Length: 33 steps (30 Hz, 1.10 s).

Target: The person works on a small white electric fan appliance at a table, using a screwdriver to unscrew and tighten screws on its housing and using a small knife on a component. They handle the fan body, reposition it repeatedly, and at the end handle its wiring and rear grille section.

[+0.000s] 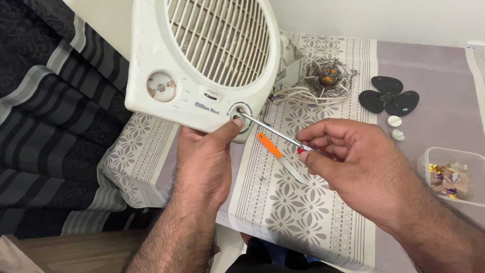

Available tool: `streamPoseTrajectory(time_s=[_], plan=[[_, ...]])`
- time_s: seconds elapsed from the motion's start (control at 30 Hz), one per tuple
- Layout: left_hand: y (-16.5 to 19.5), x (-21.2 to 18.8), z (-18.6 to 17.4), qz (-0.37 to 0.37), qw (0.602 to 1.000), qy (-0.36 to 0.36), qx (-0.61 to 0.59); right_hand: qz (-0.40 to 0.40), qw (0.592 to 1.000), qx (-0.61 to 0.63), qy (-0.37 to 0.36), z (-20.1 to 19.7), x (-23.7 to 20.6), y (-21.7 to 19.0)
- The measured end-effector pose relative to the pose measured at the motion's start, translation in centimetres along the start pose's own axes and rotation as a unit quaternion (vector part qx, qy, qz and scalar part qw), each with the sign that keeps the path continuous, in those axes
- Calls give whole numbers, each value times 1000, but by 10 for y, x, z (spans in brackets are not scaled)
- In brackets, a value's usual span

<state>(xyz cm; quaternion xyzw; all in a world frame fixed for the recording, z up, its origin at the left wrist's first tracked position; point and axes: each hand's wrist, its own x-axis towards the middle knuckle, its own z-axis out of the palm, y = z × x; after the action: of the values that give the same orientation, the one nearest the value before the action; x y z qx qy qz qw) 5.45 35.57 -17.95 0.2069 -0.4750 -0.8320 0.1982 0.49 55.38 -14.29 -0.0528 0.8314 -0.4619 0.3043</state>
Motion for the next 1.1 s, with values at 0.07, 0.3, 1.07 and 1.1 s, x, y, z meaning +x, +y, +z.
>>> streamPoseTrajectory(time_s=[0.07, 0.3, 1.07, 1.1], plan=[[0, 1, -1, 1, 1000, -1, 6, 7, 1000, -3, 0, 1, 3, 1], [-7, 4, -4, 9, 1000, 2, 9, -9, 1000, 17, 1, 1, 10, 8], [-3, 6, -10, -40, 992, 8, 116, 87, 821, 478, -300, -20, 48, 56], [-2, 6, -10, -36, 993, 4, 111, 98, 800, 498, -321, -20, 48, 58]])
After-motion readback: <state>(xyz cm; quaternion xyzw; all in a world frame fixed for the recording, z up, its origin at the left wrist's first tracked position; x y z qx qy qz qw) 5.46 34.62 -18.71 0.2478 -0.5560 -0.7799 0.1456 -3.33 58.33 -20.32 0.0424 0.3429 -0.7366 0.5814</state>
